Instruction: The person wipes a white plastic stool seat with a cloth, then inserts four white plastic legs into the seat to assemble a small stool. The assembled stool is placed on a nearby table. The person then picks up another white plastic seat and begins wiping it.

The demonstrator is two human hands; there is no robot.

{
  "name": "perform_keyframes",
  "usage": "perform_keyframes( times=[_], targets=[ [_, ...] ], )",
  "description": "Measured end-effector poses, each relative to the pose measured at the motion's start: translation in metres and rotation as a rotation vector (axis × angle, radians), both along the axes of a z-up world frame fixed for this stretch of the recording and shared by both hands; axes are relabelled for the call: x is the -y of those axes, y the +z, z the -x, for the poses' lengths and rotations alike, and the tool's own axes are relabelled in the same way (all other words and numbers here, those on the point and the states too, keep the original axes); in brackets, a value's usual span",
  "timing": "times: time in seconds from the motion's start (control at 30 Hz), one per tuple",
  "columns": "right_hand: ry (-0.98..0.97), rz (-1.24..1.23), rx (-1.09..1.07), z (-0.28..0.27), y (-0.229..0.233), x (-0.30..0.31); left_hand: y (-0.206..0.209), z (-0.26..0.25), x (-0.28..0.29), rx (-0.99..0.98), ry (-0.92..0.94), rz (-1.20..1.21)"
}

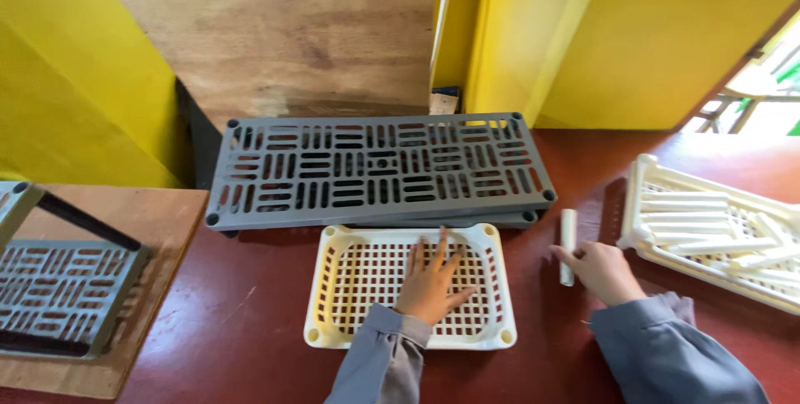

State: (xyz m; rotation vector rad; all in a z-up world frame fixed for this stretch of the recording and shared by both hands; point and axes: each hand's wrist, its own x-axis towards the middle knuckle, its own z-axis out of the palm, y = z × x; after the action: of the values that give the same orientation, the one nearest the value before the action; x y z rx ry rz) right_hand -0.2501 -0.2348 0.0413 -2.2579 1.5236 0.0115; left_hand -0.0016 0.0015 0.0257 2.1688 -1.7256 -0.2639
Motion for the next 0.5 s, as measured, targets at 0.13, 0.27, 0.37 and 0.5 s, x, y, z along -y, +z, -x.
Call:
perform_keyframes(
  times=[0.13,0.27,0.37,0.5],
  targets=[
    [0.043,-0.087,0.093,0.012,0.015,0.001,0.011,0.021,0.016,0.006,0.042,-0.099],
    [0.038,-0.167,0.186,0.060,0.039,0.034,0.016,0.050,0.032,0.001,0.100,-0.131],
    [0.045,0.000,0.389,0.132,0.047,0.096,0.014,0.067,0.036,-0.029,0.116,-0.085],
    [-0.090,0.269,0.137,0.234,0.045,0.195,0.017,0.084,0.054,-0.084,0.169,-0.132]
  ],
)
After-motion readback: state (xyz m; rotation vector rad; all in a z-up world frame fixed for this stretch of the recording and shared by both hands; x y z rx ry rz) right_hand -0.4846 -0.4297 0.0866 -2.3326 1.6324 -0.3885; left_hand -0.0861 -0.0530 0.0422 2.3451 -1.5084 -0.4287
